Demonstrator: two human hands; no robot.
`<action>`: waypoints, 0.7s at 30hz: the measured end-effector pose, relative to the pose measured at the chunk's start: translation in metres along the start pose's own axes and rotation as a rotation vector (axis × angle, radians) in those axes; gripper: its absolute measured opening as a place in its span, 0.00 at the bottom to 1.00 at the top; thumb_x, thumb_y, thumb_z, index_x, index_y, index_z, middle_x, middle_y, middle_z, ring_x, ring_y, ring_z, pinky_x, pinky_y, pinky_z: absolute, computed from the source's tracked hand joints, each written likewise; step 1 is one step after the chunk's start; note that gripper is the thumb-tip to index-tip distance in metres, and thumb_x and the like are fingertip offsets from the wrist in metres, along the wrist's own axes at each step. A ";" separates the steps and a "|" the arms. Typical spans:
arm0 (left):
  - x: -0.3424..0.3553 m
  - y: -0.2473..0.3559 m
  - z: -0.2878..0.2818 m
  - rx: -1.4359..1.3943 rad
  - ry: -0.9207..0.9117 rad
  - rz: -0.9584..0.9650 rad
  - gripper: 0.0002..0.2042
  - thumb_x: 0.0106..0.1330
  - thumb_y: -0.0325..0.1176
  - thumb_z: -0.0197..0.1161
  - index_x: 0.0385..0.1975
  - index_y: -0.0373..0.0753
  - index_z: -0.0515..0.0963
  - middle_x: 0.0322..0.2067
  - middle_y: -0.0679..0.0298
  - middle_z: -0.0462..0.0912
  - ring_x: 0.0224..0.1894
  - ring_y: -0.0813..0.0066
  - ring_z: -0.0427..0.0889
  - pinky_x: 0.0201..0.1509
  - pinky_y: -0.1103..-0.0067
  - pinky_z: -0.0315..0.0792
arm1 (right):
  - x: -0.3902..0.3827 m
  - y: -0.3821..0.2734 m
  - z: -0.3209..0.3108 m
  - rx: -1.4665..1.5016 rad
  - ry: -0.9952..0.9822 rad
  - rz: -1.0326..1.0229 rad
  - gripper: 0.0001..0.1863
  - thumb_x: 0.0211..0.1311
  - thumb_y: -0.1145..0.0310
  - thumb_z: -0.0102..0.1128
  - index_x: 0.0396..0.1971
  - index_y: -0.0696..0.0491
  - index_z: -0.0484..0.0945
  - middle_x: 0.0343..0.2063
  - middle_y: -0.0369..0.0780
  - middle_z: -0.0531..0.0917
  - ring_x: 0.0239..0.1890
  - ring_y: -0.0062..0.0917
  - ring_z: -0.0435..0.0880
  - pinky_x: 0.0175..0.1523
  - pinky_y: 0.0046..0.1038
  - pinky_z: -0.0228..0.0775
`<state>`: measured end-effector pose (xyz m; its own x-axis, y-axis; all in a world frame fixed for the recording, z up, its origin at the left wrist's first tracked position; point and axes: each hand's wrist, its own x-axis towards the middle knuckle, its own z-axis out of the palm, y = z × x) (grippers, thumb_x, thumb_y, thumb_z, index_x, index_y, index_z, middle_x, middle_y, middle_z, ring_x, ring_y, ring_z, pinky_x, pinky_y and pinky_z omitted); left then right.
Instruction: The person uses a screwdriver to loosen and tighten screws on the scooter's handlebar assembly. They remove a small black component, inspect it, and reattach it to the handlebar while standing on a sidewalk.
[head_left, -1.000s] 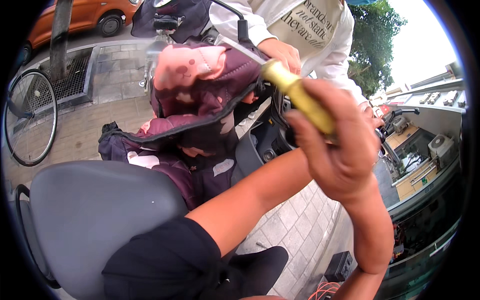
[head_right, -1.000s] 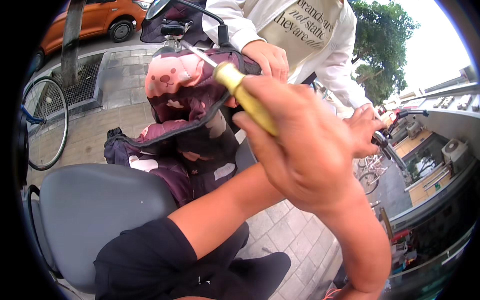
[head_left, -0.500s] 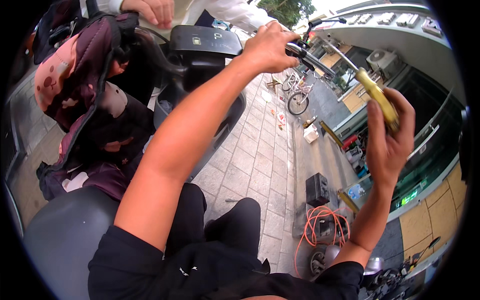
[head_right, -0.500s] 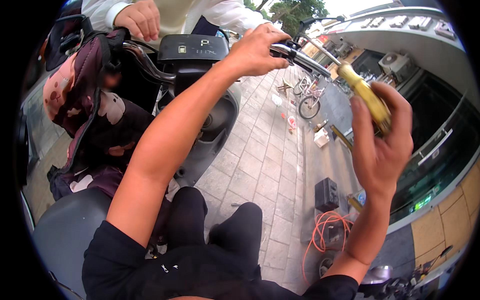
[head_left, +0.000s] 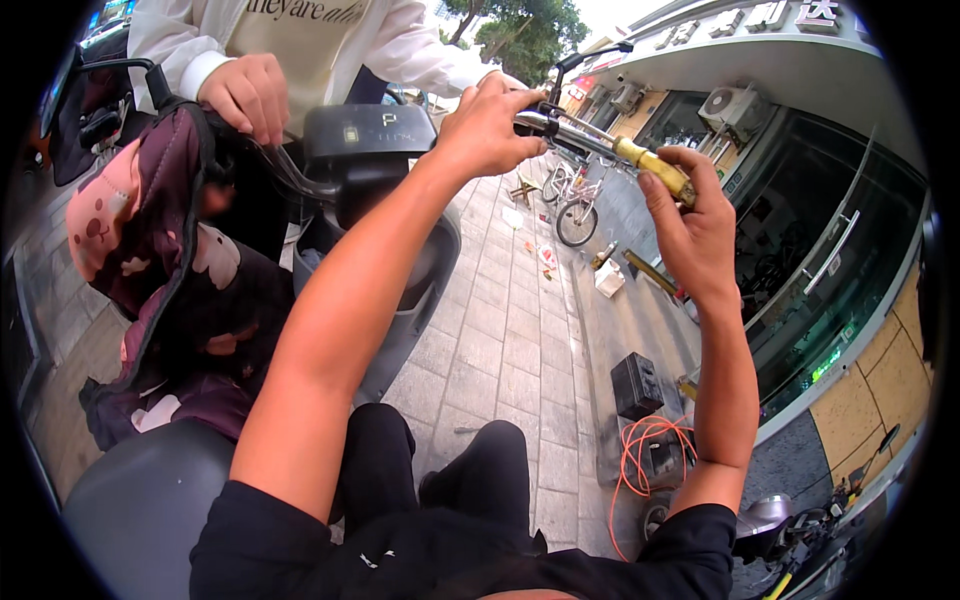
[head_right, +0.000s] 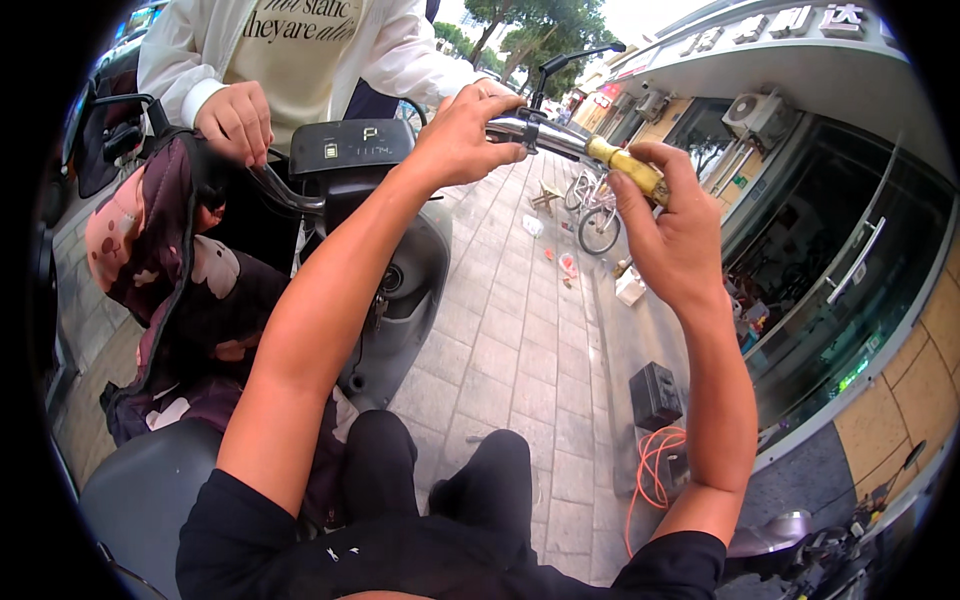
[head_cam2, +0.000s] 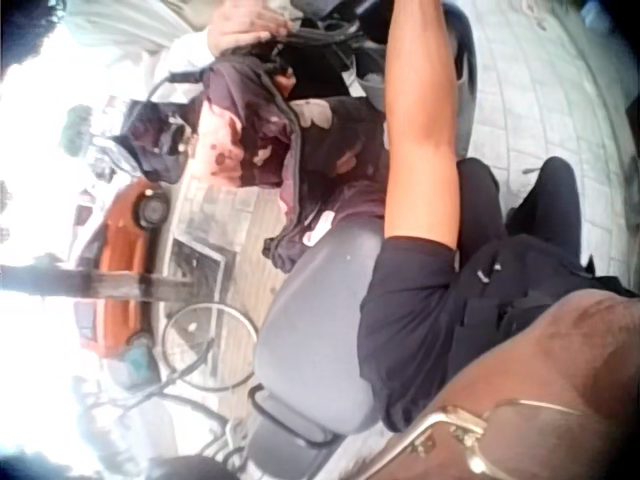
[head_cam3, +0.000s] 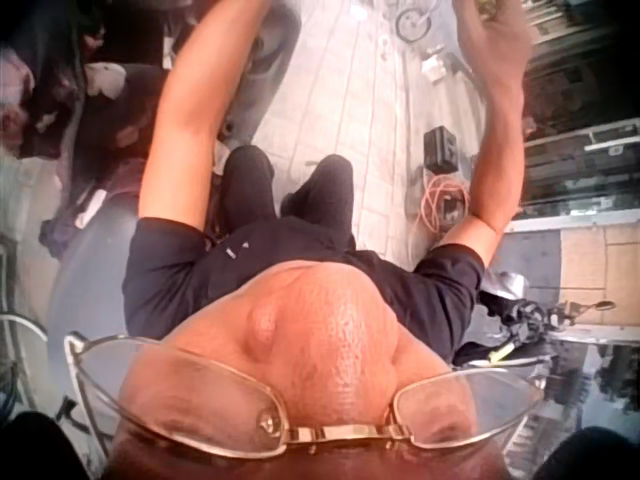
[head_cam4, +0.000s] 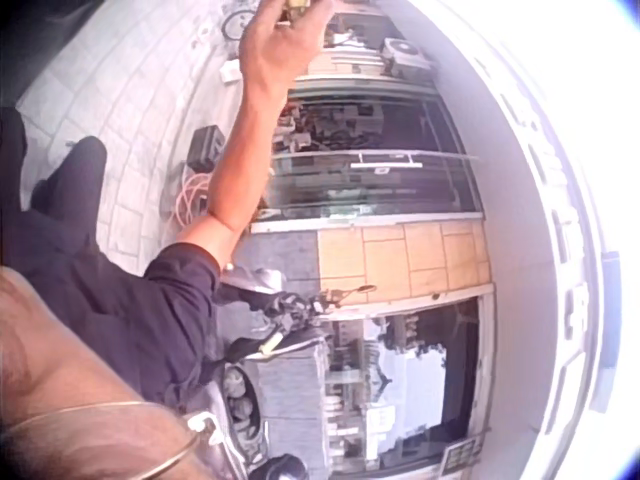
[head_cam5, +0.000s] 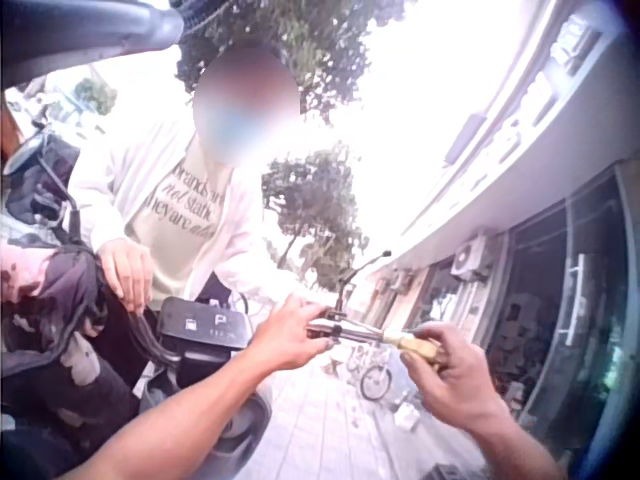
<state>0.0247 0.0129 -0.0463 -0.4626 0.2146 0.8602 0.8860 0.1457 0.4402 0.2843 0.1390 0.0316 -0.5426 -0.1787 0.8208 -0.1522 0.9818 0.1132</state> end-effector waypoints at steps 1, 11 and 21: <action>0.000 0.000 0.000 -0.003 -0.006 -0.002 0.35 0.58 0.49 0.80 0.68 0.53 0.83 0.66 0.64 0.78 0.70 0.54 0.75 0.73 0.60 0.73 | 0.001 0.003 0.002 0.013 0.008 -0.033 0.16 0.75 0.67 0.71 0.56 0.57 0.81 0.44 0.44 0.92 0.41 0.25 0.92 0.47 0.28 0.82; 0.002 -0.002 0.002 -0.014 0.012 -0.007 0.32 0.58 0.47 0.80 0.66 0.51 0.84 0.63 0.67 0.78 0.67 0.56 0.77 0.72 0.63 0.73 | 0.009 0.002 0.003 0.031 -0.043 0.058 0.16 0.76 0.67 0.69 0.56 0.58 0.80 0.43 0.46 0.91 0.39 0.27 0.92 0.45 0.30 0.81; -0.002 -0.002 -0.009 -0.015 0.006 0.056 0.31 0.64 0.46 0.78 0.69 0.51 0.82 0.67 0.54 0.75 0.69 0.50 0.75 0.73 0.63 0.72 | 0.076 -0.022 -0.020 -0.169 -0.287 -0.482 0.13 0.75 0.72 0.63 0.56 0.55 0.79 0.49 0.46 0.84 0.47 0.43 0.88 0.51 0.42 0.79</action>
<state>0.0239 0.0037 -0.0471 -0.4119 0.2165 0.8851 0.9110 0.1193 0.3947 0.2634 0.1053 0.1025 -0.6506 -0.5943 0.4728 -0.3159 0.7780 0.5431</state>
